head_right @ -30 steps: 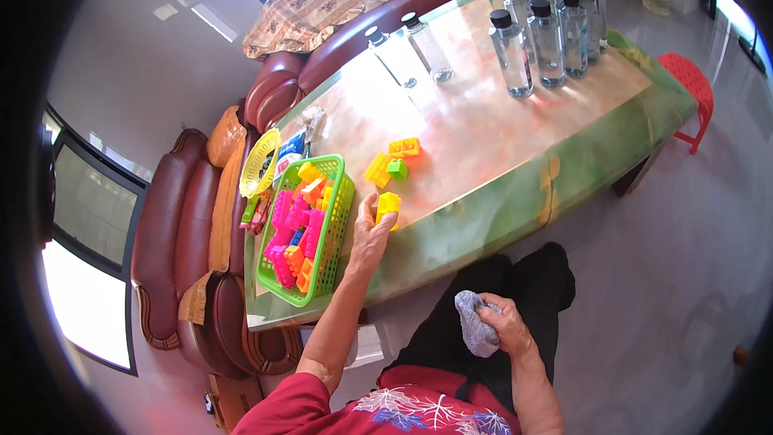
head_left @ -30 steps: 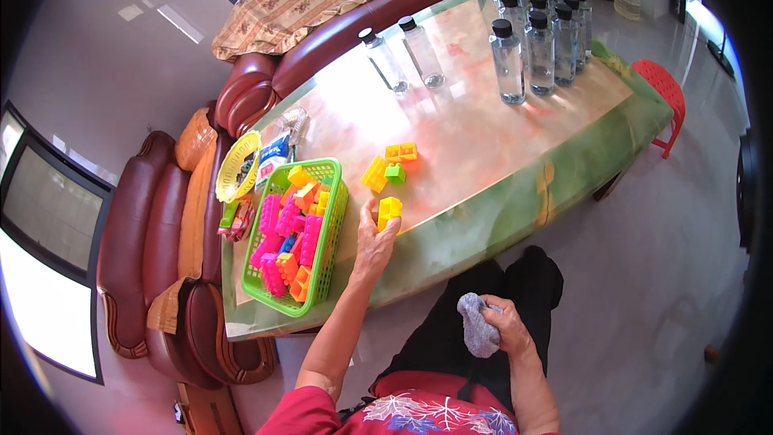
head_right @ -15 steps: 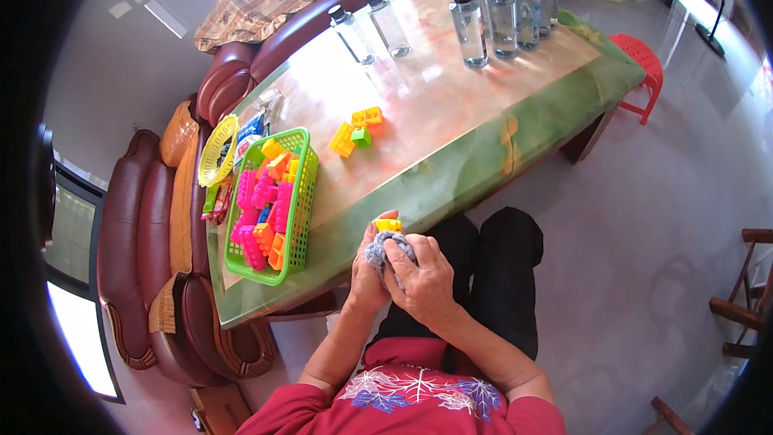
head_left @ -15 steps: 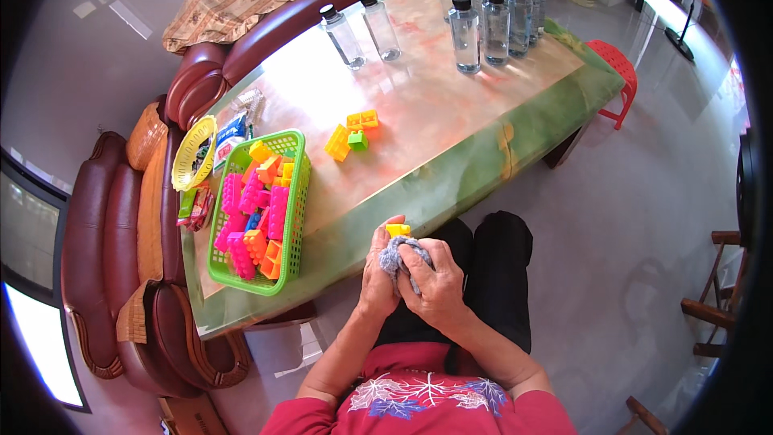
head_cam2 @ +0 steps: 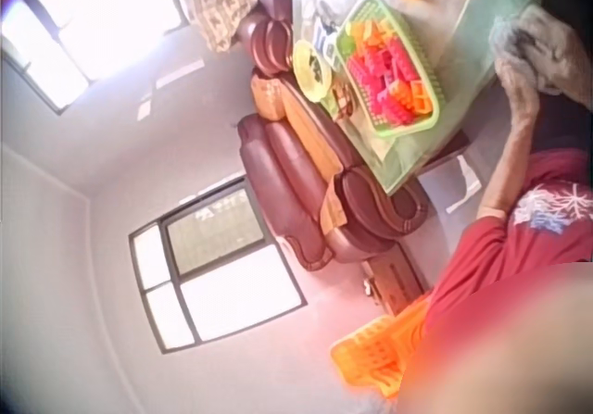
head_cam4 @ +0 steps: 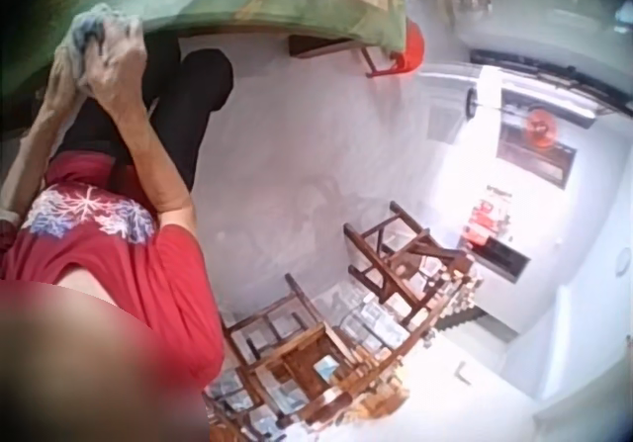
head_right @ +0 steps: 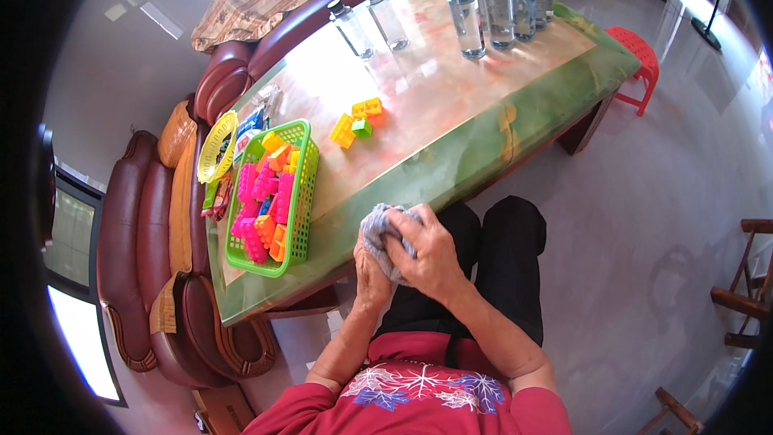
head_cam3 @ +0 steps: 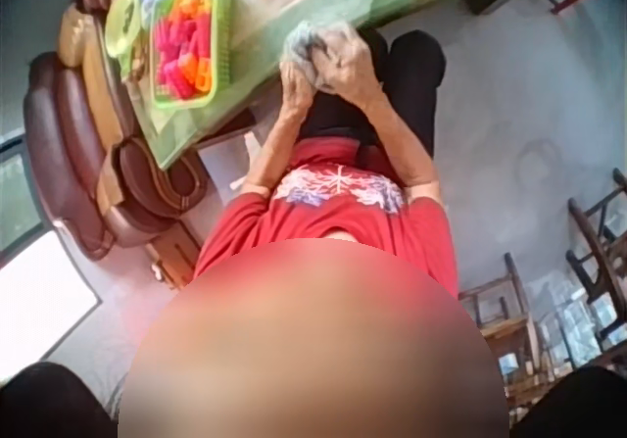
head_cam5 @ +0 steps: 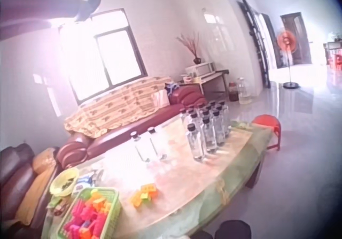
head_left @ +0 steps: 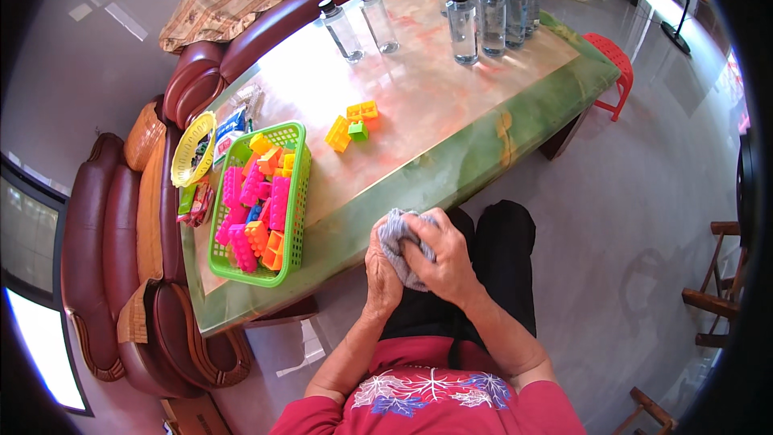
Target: The person sits on the floor and wipes colorful plastic building blocks with a grey cloth. They pick up blocks one by one from a green basket and the floor surface, rub them with the cloth, and place them back into the basket.
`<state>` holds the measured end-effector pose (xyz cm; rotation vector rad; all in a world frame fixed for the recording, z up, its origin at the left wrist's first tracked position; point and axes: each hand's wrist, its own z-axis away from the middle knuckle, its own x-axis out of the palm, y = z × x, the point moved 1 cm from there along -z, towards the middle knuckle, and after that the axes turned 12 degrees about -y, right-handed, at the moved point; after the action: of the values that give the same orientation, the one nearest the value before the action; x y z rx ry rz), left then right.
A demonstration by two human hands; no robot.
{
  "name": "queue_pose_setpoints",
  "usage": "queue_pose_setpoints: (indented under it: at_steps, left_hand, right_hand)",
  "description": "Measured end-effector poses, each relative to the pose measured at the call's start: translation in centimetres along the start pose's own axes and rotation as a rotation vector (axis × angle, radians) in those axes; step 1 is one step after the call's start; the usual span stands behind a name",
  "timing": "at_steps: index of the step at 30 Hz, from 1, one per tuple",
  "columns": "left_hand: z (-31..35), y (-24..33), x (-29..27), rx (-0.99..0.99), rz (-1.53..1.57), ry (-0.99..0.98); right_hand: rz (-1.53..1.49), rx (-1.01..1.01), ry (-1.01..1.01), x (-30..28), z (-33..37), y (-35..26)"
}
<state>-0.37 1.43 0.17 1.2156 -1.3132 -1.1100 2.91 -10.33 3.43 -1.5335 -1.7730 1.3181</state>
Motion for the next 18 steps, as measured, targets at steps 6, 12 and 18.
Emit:
queue_pose_setpoints:
  at_steps: [6,12,18]
  left_hand:
    - [-0.3,1.3,0.8,-0.095,0.430,-0.033]
    - [-0.7,0.8,1.6,-0.053,0.424,-0.101]
    - [-0.6,0.7,2.6,-0.066,0.562,0.024]
  right_hand:
    - [0.225,-0.178,0.099,1.4,3.3,-0.4]
    - [-0.012,0.042,0.286,1.4,2.1,-0.1]
    - [-0.229,0.279,0.325,0.8,0.9,2.1]
